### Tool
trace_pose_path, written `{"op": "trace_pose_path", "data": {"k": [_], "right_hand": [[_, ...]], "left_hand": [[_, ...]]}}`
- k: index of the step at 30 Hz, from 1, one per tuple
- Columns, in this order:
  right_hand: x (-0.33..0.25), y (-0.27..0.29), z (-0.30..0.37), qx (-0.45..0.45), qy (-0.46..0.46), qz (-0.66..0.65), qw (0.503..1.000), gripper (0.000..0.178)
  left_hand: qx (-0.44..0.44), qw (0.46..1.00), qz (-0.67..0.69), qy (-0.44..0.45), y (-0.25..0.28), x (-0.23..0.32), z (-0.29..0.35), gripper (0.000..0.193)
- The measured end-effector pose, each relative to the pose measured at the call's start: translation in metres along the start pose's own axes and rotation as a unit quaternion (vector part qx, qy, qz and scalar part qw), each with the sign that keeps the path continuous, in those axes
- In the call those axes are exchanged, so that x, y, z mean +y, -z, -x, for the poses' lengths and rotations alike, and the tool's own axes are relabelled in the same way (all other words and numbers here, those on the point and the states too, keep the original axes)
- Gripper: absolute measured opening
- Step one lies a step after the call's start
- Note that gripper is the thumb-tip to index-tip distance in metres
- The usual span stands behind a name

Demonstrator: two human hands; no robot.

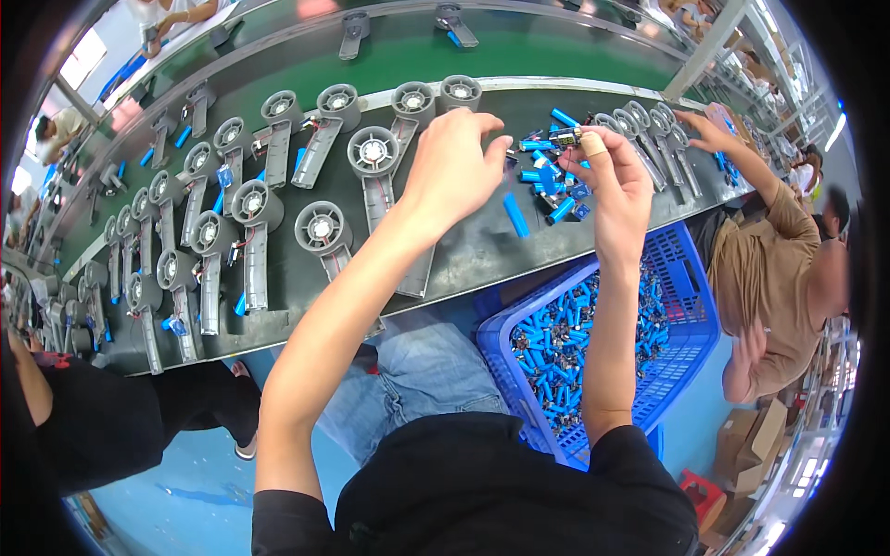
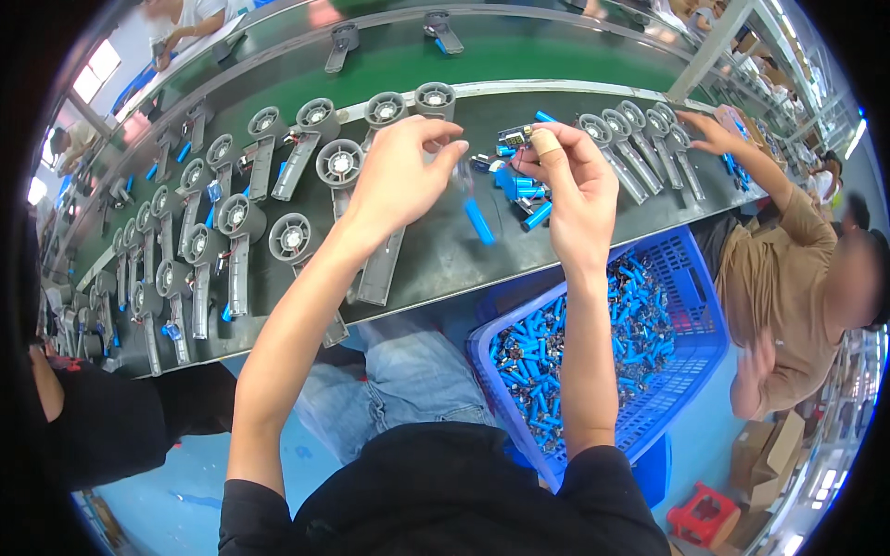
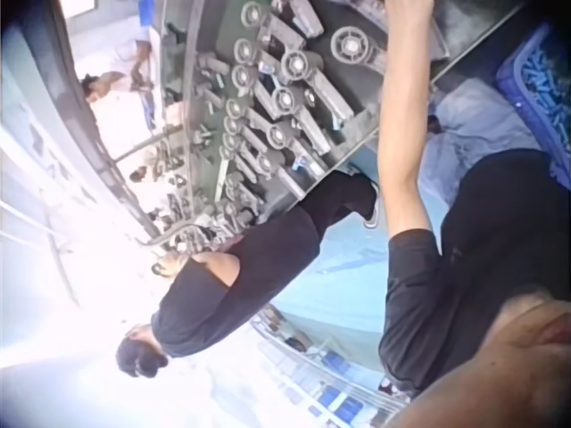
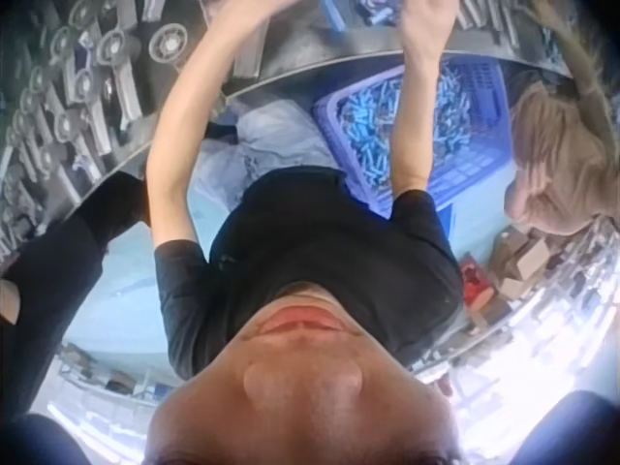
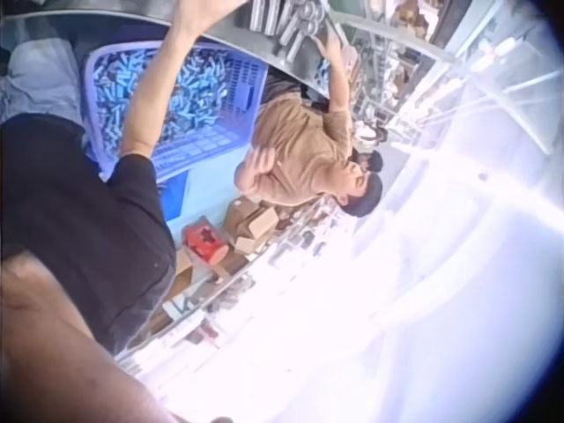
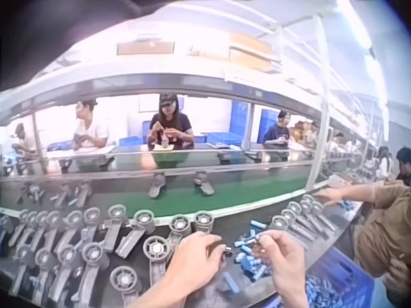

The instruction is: Assembling small metal and plastic components on a production line.

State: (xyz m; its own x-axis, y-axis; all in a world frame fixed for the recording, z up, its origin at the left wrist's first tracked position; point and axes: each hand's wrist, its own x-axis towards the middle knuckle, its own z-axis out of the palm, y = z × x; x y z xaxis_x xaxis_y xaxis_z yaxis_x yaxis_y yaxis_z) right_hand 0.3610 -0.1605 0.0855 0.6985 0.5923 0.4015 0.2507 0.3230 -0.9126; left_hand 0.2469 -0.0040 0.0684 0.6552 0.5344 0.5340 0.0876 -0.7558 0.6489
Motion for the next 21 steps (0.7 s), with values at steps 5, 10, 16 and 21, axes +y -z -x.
{"op": "trace_pose_path", "data": {"k": [5,10,16,21], "right_hand": [[-0.026,-0.036,0.011,-0.072,-0.02,-0.088,0.993,0.021],[-0.037,-0.099,0.035,-0.165,-0.068,-0.189,0.966,0.024],[-0.016,-0.107,0.062,-0.302,0.012,0.165,0.939,0.015],[0.008,-0.125,0.084,-0.317,0.007,0.186,0.93,0.014]], "left_hand": [[0.008,0.925,0.378,0.034,0.041,0.023,0.018,0.039],[0.055,0.946,0.321,0.005,0.094,0.028,0.067,0.032],[0.14,0.937,0.303,0.104,0.159,0.021,0.128,0.033],[0.037,0.989,-0.086,0.117,0.153,0.003,0.167,0.022]]}}
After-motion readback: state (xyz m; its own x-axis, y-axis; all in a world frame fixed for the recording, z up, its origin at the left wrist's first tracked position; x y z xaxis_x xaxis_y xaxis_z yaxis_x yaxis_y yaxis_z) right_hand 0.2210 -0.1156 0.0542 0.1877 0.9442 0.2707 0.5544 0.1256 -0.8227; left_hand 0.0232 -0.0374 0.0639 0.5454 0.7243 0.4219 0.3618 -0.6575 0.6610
